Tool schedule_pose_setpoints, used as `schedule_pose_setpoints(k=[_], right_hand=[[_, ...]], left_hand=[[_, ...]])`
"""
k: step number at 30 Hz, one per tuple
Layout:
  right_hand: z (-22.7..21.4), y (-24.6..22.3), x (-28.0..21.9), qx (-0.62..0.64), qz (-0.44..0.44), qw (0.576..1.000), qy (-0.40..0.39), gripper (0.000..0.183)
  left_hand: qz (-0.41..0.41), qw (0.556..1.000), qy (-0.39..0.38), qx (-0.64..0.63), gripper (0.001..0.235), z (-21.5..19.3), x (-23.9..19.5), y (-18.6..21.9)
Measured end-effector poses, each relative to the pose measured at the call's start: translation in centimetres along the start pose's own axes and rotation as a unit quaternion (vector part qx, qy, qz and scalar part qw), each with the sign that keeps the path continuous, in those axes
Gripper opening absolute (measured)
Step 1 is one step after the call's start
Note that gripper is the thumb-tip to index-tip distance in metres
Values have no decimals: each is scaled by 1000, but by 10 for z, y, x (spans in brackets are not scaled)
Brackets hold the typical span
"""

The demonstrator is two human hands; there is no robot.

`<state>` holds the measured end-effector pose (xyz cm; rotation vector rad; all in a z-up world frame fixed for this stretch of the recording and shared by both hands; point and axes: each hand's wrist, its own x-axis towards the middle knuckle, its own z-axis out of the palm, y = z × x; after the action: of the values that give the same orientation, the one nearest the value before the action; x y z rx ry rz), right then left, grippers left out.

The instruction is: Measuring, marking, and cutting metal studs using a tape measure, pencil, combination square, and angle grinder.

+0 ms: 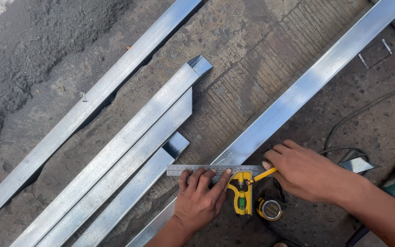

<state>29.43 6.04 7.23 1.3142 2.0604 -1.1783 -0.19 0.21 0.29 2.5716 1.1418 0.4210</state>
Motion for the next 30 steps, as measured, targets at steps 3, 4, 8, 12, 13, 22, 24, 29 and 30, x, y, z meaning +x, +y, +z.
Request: schedule_pose_setpoints(k=[3, 4, 8, 12, 13, 22, 24, 29, 30], right_hand=[[23, 1, 3, -36, 8, 999, -13, 19], [20, -5, 3, 55, 44, 997, -35, 17], [53, 20, -10, 149, 71, 983, 76, 38], [45, 65, -50, 235, 155, 944, 172, 46], [39, 71, -59, 300, 218, 904, 213, 52], [50, 80, -73, 446, 241, 776, 376, 52], [45, 68, -76, 442, 230, 782, 373, 54], [41, 43, -82, 406, 187, 808, 384, 61], [44, 38, -82, 403, 184, 810, 384, 61]], left_hand=[[5, 1000, -6, 8, 55, 1, -1, -2], [8, 1000, -5, 11, 53, 0, -2, -2], [46, 995, 88, -27, 54, -24, -25, -8], [-77, 996, 24, -38, 88, -40, -61, -44], [-131, 978, -139, -90, 103, -41, -68, -59], [-407, 755, -458, -234, 92, -77, -36, -56], [-405, 756, -457, -239, 91, -80, -36, -53], [-355, 813, -438, -149, 84, -76, -54, -41], [-358, 813, -434, -151, 84, -78, -58, -39]])
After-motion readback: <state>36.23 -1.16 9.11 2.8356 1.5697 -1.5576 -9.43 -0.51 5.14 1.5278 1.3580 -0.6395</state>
